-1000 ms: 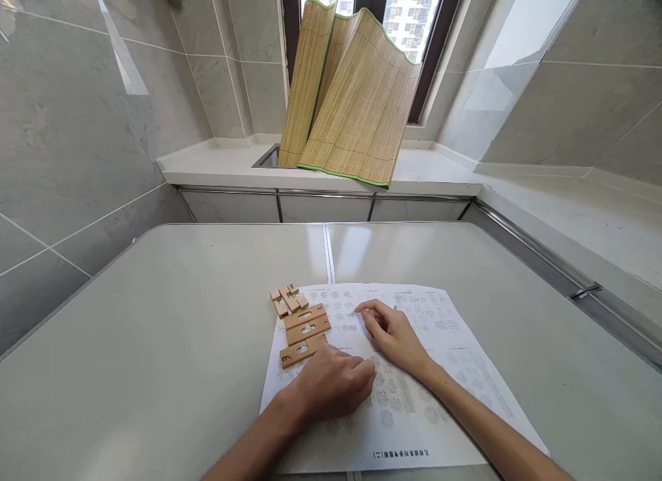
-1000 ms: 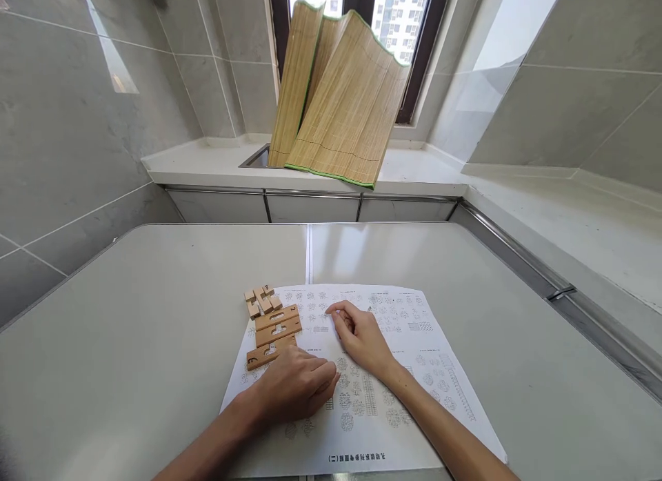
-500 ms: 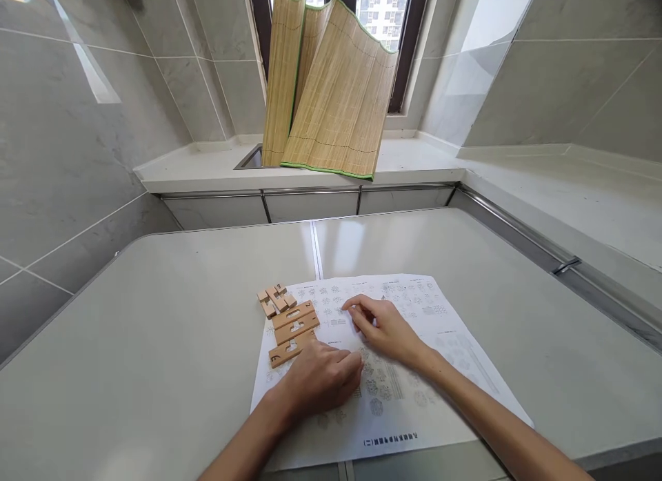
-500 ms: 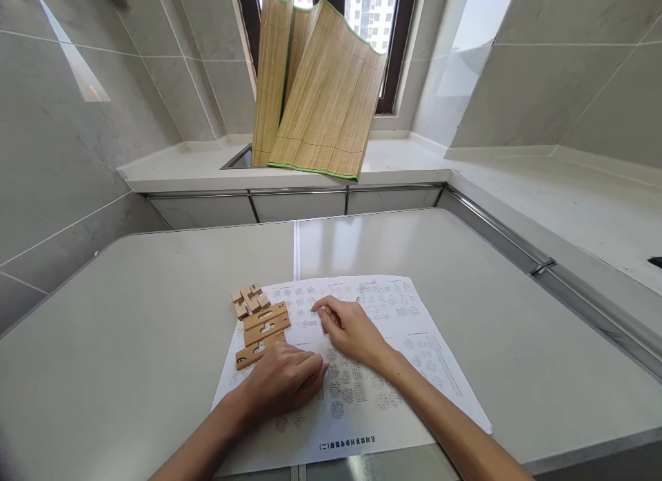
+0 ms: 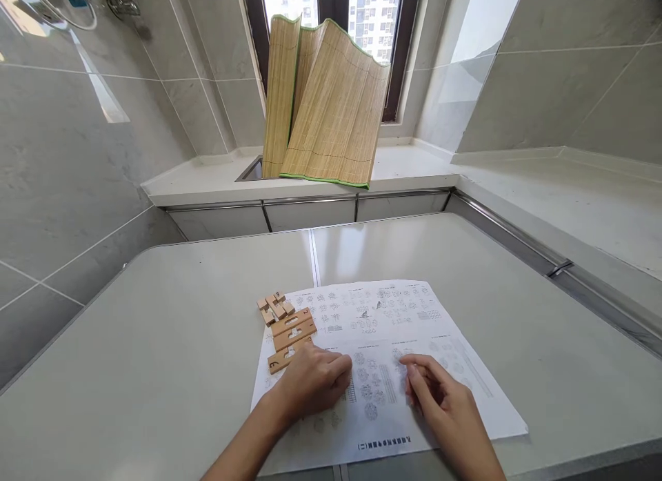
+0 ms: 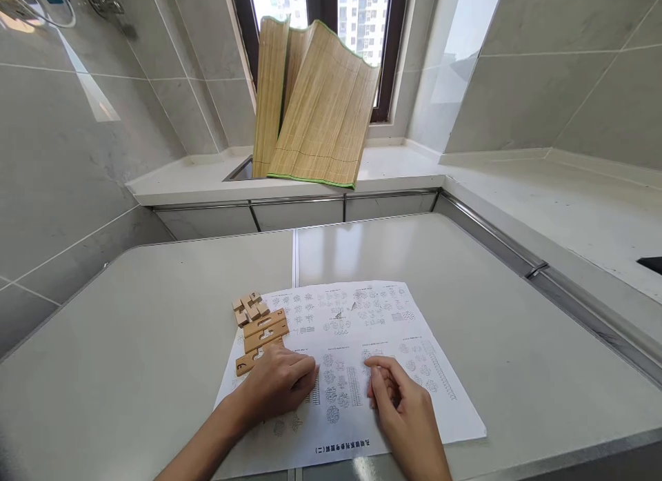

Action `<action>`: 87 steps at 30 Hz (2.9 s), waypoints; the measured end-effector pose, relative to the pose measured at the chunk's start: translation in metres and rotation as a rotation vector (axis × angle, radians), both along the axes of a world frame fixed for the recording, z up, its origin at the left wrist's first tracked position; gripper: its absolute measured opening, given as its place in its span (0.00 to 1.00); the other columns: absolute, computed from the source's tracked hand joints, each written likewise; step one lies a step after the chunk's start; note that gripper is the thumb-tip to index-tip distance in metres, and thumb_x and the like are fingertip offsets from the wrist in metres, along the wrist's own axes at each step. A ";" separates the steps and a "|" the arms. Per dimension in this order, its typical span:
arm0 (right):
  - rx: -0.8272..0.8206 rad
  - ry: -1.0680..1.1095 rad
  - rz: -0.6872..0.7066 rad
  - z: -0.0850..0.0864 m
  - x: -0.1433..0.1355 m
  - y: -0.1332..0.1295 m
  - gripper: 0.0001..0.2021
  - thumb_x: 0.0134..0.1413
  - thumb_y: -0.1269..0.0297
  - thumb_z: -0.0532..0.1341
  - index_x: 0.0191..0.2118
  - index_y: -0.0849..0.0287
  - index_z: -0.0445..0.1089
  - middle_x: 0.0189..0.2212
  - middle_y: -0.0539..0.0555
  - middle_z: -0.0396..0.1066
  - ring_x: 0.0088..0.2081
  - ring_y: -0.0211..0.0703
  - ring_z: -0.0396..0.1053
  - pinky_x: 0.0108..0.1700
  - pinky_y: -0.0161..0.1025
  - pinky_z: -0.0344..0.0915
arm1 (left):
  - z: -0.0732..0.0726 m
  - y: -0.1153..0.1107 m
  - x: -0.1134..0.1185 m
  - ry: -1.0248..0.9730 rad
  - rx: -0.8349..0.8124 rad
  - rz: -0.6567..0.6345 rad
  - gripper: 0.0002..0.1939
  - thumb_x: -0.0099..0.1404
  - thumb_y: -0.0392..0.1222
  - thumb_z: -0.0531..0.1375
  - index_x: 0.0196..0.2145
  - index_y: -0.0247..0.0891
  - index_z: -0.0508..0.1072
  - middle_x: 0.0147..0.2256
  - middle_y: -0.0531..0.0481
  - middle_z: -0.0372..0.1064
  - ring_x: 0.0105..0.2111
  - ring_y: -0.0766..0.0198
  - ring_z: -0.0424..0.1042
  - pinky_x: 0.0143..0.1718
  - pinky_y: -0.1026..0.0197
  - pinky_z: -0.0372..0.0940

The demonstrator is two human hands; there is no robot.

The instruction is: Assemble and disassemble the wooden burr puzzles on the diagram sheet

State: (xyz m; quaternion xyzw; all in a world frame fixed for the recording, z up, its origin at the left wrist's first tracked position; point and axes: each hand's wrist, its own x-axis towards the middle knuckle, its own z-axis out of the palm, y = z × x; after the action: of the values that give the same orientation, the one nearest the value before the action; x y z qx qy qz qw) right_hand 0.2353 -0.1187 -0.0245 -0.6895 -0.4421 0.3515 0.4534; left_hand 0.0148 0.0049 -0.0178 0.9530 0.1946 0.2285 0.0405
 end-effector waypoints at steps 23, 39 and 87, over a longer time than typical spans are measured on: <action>0.108 0.090 -0.015 -0.011 -0.009 -0.018 0.25 0.59 0.40 0.59 0.44 0.58 0.76 0.28 0.55 0.75 0.30 0.46 0.72 0.34 0.38 0.68 | 0.039 -0.001 -0.056 -0.322 -0.057 0.473 0.15 0.70 0.41 0.56 0.25 0.42 0.59 0.22 0.56 0.59 0.23 0.65 0.61 0.27 0.62 0.58; 0.150 0.113 -0.030 -0.006 -0.013 -0.017 0.25 0.59 0.40 0.59 0.43 0.59 0.75 0.26 0.54 0.74 0.27 0.44 0.71 0.33 0.37 0.68 | 0.011 0.091 -0.077 -0.225 -0.392 0.790 0.32 0.57 0.64 0.63 0.51 0.39 0.67 0.51 0.41 0.70 0.54 0.43 0.69 0.54 0.45 0.65; 0.174 0.127 0.004 -0.004 -0.009 -0.017 0.25 0.60 0.40 0.59 0.42 0.60 0.75 0.26 0.54 0.73 0.27 0.43 0.70 0.32 0.37 0.68 | 0.027 -0.034 0.009 -0.051 -0.299 0.067 0.48 0.45 0.62 0.75 0.59 0.43 0.65 0.54 0.39 0.68 0.53 0.43 0.69 0.53 0.43 0.67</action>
State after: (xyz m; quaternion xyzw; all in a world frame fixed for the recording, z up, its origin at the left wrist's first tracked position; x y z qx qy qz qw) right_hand 0.2266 -0.1357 -0.0285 -0.6230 -0.4425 0.3557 0.5380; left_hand 0.0234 -0.0296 0.0091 0.9232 0.2569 0.2225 0.1794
